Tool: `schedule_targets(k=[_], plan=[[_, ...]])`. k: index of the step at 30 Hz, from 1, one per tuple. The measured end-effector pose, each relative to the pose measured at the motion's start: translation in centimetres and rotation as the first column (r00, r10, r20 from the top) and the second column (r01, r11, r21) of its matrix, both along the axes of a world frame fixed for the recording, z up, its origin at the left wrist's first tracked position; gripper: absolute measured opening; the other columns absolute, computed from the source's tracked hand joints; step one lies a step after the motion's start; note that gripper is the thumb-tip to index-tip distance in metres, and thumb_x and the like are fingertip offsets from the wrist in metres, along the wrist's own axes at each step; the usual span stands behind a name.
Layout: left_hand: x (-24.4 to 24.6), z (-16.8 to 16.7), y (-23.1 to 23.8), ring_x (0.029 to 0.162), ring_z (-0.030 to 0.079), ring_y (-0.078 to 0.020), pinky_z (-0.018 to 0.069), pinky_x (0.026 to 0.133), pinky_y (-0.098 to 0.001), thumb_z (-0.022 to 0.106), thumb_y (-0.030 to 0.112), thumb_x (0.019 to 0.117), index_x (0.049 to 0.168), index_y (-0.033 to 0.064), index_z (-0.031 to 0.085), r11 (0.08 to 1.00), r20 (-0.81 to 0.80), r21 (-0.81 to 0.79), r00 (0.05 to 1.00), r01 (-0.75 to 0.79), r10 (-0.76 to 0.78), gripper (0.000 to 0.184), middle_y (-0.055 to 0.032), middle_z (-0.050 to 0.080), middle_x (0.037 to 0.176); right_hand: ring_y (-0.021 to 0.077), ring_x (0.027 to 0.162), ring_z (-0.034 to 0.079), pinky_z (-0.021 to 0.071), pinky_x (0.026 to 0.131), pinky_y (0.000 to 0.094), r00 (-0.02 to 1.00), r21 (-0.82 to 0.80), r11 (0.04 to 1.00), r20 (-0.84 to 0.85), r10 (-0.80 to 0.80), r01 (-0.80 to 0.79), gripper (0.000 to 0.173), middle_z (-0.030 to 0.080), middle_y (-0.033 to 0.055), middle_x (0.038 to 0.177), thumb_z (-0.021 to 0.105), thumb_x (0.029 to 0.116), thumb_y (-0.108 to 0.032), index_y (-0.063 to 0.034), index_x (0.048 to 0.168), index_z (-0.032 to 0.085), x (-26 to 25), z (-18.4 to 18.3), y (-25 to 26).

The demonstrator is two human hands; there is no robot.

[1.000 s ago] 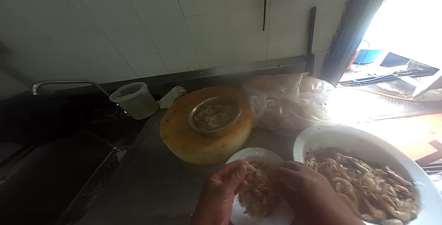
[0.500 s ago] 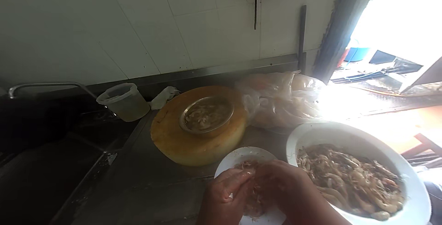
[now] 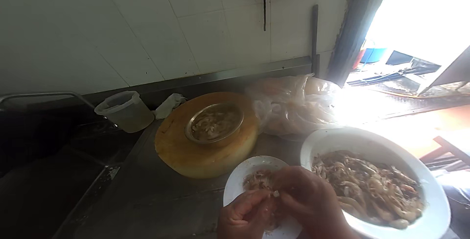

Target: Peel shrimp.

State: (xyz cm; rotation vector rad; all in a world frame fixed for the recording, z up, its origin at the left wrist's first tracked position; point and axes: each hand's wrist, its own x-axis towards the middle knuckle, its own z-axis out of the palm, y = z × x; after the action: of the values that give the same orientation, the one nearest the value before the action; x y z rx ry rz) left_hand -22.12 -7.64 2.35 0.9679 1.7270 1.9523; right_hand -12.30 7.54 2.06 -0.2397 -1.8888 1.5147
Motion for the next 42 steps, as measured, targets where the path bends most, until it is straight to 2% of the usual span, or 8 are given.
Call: schedule_targets(k=[7,11,14,19,22,27,33,42], plan=[[-0.7,0.9,-0.4,0.081,0.074,-0.0257,0.0639,0.078,-0.0426,0.059,0.003,0.1008,0.112,-0.0062,0.071,0.996,0.574,0.081,0.815,0.031,-0.072,0.019,-0.0191,0.074,0.097,0.0179,0.079,0.071,0.0643,0.065,0.0329,0.993,-0.024,0.999,-0.112,0.023,-0.026,0.013,0.072,0.0062,0.097,0.063,0.092,-0.003,-0.0053,0.098,0.074,0.2,-0.5,1.5],[-1.8,1.1,-0.8,0.082,0.072,-0.0239,0.063,0.078,-0.0389,0.057,0.006,0.1032,0.118,-0.0063,0.07,0.999,0.468,0.039,0.884,-0.005,-0.014,0.023,-0.0193,0.073,0.102,0.0068,0.08,0.068,0.0605,0.065,0.0255,0.991,0.373,0.921,0.016,-0.129,0.114,0.019,0.07,-0.0032,0.098,0.057,0.098,-0.017,-0.0171,0.098,0.076,0.6,-1.0,2.5],[-4.1,2.4,-0.1,0.081,0.07,-0.0234,0.0621,0.078,-0.0378,0.059,0.012,0.1034,0.115,-0.0056,0.071,0.997,0.29,0.004,0.955,-0.073,0.069,0.025,-0.0175,0.072,0.1,0.0162,0.103,0.067,0.0598,0.083,0.0369,0.925,0.643,0.765,0.31,-0.221,-0.033,0.028,0.071,0.0006,0.104,0.057,0.1024,-0.037,-0.0177,0.097,0.076,0.2,-2.0,1.6],[-12.9,8.6,1.9,0.097,0.073,-0.0224,0.0617,0.087,-0.0426,0.063,0.024,0.1031,0.139,0.0118,0.062,0.843,-0.367,-0.402,0.906,-0.357,0.209,0.038,-0.0083,0.071,0.123,0.0304,0.112,0.065,0.059,0.089,0.0434,0.884,0.64,0.717,0.462,-0.07,-0.278,0.023,0.069,0.0121,0.11,0.06,0.0994,-0.016,-0.0148,0.117,0.075,-0.1,-2.0,0.1],[-15.4,10.8,2.6,0.115,0.064,-0.043,0.05,0.096,-0.0644,0.062,0.031,0.1035,0.155,0.0017,0.04,0.698,-0.556,-0.55,0.825,-0.458,0.103,0.063,-0.0248,0.056,0.142,0.0263,0.117,0.064,0.057,0.093,0.0442,0.869,0.642,0.72,0.482,-0.112,-0.263,0.024,0.071,0.0076,0.118,0.059,0.0995,-0.016,-0.0141,0.119,0.074,1.6,1.5,2.7],[-12.5,8.0,1.6,0.094,0.072,-0.0217,0.0613,0.082,-0.0434,0.057,0.036,0.1036,0.14,0.0045,0.059,0.861,-0.582,-0.388,0.812,-0.328,0.047,0.048,-0.0144,0.069,0.124,0.0267,0.099,0.07,0.0569,0.083,0.0561,0.509,0.614,0.731,0.75,-0.423,-0.298,0.019,0.072,0.0053,0.103,0.058,0.1027,-0.026,-0.0191,0.11,0.075,3.5,7.5,13.3],[-7.4,2.0,2.7,0.086,0.073,-0.012,0.0637,0.078,-0.0352,0.059,0.038,0.1032,0.128,0.0106,0.071,0.873,-0.427,-0.474,0.896,-0.111,-0.118,0.039,-0.0044,0.075,0.108,0.0282,0.09,0.069,0.0555,0.078,0.0607,0.318,0.491,0.754,0.868,-0.381,-0.436,0.027,0.072,0.0067,0.091,0.071,0.0934,-0.042,-0.016,0.096,0.075,1.1,4.1,17.2],[-6.1,0.5,1.7,0.09,0.073,-0.0115,0.0642,0.079,-0.031,0.061,0.029,0.1025,0.124,0.0096,0.072,0.904,-0.32,-0.427,0.937,-0.011,-0.139,0.031,-0.0022,0.074,0.112,0.0173,0.079,0.069,0.059,0.073,0.045,0.526,0.335,0.908,0.835,-0.163,-0.25,0.012,0.072,0.0037,0.086,0.076,0.0907,-0.023,-0.0125,0.096,0.076,1.0,2.2,16.8]])
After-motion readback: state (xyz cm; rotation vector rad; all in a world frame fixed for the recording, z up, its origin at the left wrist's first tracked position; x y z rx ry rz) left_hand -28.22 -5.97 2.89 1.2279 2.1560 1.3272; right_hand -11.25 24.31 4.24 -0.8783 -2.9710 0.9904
